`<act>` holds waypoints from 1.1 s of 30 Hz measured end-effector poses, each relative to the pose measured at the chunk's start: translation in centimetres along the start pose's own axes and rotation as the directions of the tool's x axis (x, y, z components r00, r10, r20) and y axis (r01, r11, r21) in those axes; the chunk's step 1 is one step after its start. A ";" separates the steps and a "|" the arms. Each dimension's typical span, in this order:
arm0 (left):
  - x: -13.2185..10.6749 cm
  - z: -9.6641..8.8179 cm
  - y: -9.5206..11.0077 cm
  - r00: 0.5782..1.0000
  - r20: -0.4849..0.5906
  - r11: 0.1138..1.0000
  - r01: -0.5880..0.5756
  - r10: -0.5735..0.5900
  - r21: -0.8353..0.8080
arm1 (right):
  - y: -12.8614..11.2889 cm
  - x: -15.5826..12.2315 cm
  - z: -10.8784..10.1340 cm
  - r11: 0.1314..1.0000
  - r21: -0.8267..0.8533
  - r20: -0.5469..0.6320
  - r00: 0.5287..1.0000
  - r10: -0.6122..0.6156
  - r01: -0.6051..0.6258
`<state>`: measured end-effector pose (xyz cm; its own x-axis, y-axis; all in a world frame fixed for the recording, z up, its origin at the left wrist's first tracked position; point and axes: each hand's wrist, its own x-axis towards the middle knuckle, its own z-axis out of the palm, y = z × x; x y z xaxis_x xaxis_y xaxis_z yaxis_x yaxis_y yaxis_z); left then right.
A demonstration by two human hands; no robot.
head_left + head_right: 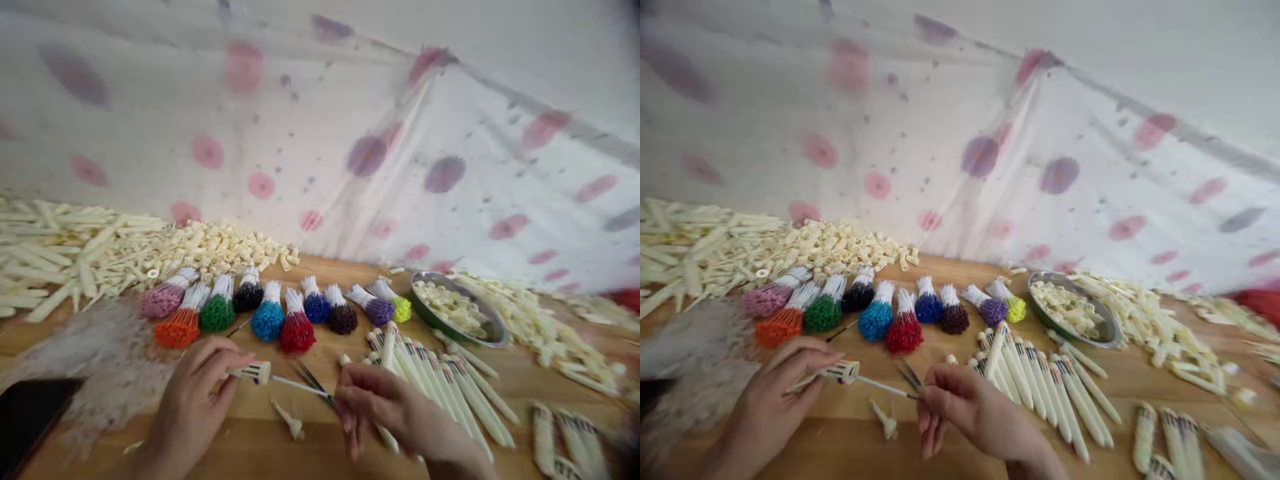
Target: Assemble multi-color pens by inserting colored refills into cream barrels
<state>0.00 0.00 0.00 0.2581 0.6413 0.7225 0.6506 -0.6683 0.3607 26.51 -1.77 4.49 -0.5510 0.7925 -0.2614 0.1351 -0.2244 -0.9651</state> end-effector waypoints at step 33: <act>0.0 0.5 1.2 0.998 0.046 0.992 0.042 -0.036 -0.119 | 0.0 1.5 1.6 0.998 0.053 -0.012 0.999 0.039 -0.038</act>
<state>1.15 -0.60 0.16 0.2666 0.6818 0.6812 0.5714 -0.6810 0.4580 24.42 -1.49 4.18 -0.5357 0.7897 -0.2990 0.1125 -0.2842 -0.9521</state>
